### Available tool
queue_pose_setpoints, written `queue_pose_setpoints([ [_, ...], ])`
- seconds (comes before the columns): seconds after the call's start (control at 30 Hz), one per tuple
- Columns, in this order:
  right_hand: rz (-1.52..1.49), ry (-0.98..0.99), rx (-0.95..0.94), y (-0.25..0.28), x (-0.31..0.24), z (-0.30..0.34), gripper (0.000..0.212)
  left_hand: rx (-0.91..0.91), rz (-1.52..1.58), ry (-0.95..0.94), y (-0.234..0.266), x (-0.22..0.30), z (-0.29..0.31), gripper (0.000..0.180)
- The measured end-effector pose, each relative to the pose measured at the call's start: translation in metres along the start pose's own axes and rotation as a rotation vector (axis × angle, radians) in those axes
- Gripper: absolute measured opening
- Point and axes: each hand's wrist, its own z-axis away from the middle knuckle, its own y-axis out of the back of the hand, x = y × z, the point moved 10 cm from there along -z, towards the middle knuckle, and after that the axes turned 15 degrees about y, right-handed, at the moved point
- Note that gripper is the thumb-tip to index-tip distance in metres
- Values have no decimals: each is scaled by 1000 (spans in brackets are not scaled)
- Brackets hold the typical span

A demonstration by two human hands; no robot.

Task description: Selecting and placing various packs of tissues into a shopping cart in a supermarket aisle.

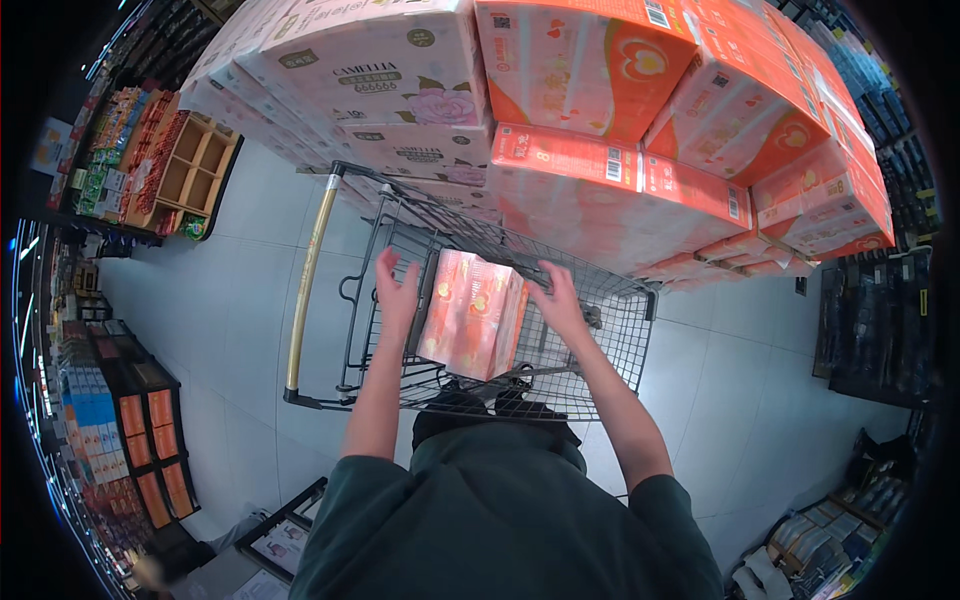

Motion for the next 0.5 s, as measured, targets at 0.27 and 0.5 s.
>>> queue_pose_setpoints([
  [0.27, -50, 354, 206, -8, -179, -256, 67, -20, 349, -100, 92, 190, -149, 63],
  [0.5, 18, 319, 319, -16, -164, -329, 84, 78, 226, -186, 102, 228, -274, 74],
])
